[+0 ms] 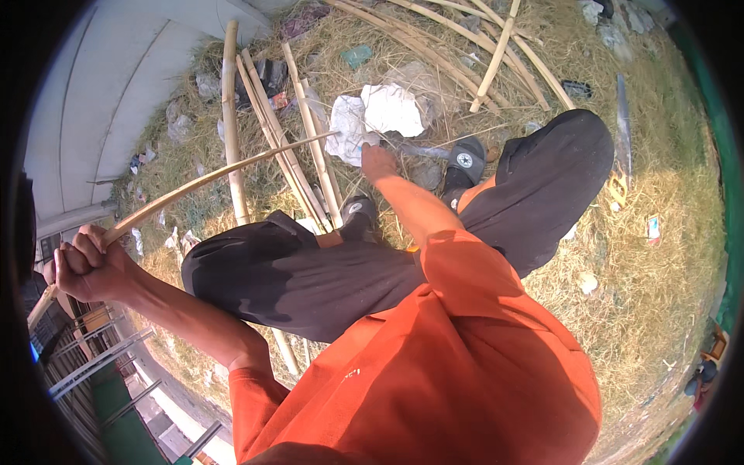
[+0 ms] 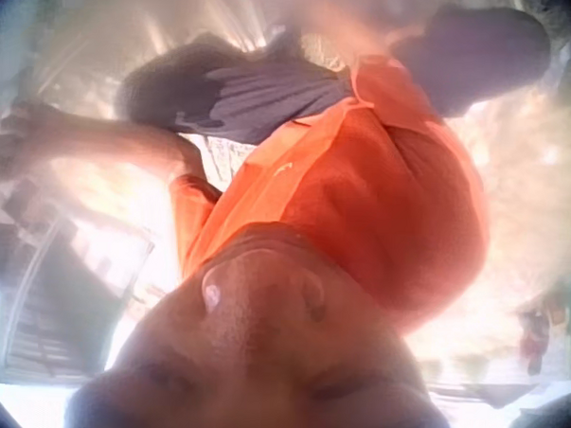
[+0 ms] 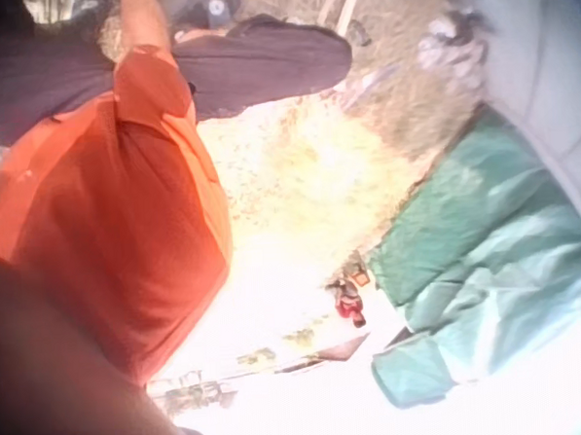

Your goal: The person sits on the ground and uses a small knife to shave and smooth a long bamboo stick. They rotate the stick and scrape along its length, occasionally inspecting the surface and adjusting their grip.

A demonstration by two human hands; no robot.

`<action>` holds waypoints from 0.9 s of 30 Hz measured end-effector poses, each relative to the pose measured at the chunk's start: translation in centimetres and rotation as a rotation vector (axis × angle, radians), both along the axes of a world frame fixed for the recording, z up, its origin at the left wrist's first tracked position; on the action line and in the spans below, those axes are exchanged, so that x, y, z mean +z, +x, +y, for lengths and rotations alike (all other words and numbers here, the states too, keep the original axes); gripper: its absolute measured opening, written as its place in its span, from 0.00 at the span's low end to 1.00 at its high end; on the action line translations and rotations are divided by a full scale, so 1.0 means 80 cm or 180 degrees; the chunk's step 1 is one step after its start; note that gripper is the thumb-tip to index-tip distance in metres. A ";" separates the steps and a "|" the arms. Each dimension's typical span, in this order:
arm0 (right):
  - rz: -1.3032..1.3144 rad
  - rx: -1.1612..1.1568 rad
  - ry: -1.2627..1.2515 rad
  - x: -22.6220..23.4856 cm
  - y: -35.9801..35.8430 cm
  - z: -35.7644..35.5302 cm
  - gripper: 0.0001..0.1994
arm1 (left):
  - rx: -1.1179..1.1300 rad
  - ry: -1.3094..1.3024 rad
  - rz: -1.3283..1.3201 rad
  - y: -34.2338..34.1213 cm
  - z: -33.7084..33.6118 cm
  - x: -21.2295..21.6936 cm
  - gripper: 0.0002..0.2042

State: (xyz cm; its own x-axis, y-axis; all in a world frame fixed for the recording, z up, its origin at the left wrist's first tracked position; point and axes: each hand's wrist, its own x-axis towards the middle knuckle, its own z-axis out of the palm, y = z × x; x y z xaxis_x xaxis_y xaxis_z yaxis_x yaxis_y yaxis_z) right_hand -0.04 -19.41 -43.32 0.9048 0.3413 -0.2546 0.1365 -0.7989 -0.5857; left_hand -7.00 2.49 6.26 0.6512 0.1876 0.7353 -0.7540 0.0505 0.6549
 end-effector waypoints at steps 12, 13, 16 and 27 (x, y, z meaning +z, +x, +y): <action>0.0596 -0.0263 0.1821 0.196 -0.010 0.020 0.16 | -0.1560 -0.0079 0.0037 -0.011 0.025 -0.015 0.17; 0.0340 -0.0200 0.1841 0.182 -0.019 0.026 0.15 | -0.1553 -0.0082 0.0052 -0.012 0.024 -0.016 0.18; 0.0081 -0.0059 0.1561 0.179 -0.036 0.043 0.12 | -0.1614 -0.0081 0.0130 -0.014 0.027 -0.014 0.18; 0.0357 -0.0575 0.1439 0.149 -0.034 0.045 0.13 | -0.0434 -0.0359 0.0476 -0.026 0.059 -0.003 0.19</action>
State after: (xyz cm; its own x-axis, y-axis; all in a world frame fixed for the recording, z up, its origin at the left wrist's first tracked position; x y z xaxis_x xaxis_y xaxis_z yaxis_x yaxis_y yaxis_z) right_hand -2.75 -15.84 -31.42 0.9352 0.2803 -0.2165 -0.0643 -0.4668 -0.8820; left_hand -9.07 7.22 5.98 0.7764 0.1659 0.6080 -0.6301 0.2246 0.7433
